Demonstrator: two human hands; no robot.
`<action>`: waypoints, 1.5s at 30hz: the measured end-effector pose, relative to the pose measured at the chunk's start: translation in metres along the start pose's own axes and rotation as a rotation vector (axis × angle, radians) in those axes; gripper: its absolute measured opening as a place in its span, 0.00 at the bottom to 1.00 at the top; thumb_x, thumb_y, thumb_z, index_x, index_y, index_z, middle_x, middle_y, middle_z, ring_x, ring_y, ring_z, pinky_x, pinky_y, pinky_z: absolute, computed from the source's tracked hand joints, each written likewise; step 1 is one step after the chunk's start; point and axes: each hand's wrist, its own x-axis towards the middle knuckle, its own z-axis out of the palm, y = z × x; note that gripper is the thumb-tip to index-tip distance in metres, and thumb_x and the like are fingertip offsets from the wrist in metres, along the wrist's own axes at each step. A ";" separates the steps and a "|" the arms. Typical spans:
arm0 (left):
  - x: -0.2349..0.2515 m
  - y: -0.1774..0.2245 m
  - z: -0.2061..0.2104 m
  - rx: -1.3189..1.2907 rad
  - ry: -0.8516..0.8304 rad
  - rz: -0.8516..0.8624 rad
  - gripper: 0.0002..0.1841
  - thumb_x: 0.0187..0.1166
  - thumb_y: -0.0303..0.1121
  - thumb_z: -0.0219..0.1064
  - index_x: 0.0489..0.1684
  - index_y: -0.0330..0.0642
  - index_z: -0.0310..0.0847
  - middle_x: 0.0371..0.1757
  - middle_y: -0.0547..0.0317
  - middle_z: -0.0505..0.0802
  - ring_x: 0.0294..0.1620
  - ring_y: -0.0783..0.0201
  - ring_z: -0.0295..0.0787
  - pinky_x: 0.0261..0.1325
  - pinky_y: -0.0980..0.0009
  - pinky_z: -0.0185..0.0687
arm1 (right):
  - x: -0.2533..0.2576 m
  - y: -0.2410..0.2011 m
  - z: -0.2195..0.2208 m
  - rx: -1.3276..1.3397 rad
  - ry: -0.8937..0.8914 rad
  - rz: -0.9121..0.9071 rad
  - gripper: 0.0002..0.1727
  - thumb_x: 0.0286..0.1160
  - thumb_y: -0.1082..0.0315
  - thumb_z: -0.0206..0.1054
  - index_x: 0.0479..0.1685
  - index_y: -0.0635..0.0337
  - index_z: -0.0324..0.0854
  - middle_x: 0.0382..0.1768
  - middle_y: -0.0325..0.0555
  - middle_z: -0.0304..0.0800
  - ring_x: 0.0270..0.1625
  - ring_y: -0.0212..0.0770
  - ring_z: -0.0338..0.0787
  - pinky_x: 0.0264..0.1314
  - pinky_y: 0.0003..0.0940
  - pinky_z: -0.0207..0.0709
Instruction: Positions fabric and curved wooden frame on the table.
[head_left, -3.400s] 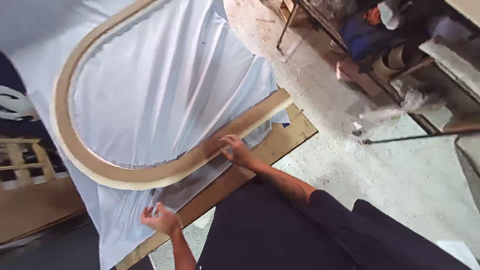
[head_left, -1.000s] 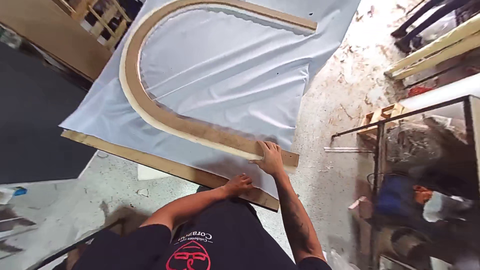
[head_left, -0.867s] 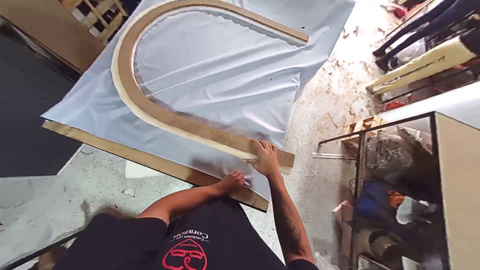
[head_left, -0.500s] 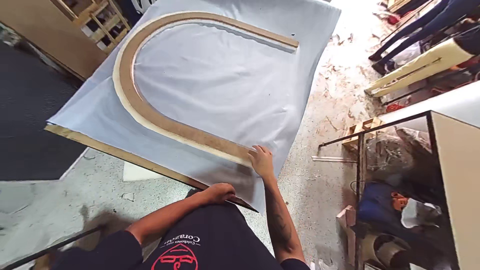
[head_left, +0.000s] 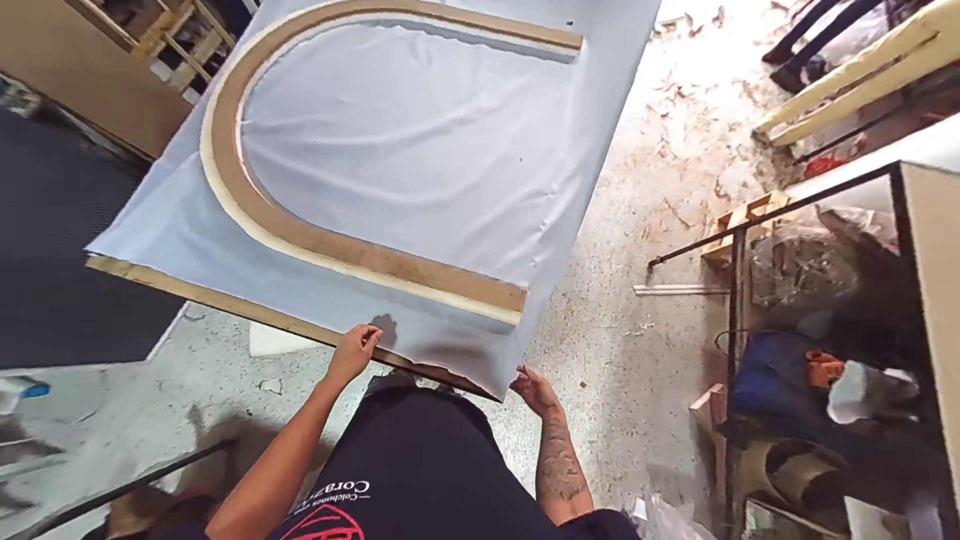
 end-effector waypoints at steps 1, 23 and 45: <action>0.001 0.001 0.000 0.026 -0.015 0.026 0.21 0.89 0.49 0.58 0.57 0.41 0.89 0.54 0.50 0.94 0.54 0.59 0.93 0.64 0.56 0.87 | -0.005 -0.006 -0.003 -0.025 -0.053 -0.056 0.15 0.91 0.60 0.54 0.53 0.63 0.80 0.29 0.41 0.89 0.34 0.39 0.90 0.52 0.44 0.89; 0.114 -0.053 -0.117 -0.589 0.703 -0.446 0.35 0.84 0.47 0.65 0.82 0.28 0.64 0.67 0.34 0.85 0.63 0.48 0.87 0.67 0.51 0.83 | 0.015 -0.163 0.270 -1.712 -0.050 -0.913 0.75 0.33 0.31 0.87 0.96 0.42 0.51 0.89 0.60 0.61 0.92 0.63 0.57 0.92 0.73 0.41; 0.187 -0.122 -0.190 -1.393 0.577 -0.332 0.21 0.94 0.40 0.49 0.79 0.41 0.66 0.66 0.50 0.89 0.63 0.59 0.89 0.65 0.56 0.87 | -0.089 -0.204 0.293 -1.634 0.197 -1.054 0.42 0.40 0.56 0.87 0.70 0.45 0.85 0.65 0.49 0.88 0.72 0.53 0.83 0.74 0.54 0.76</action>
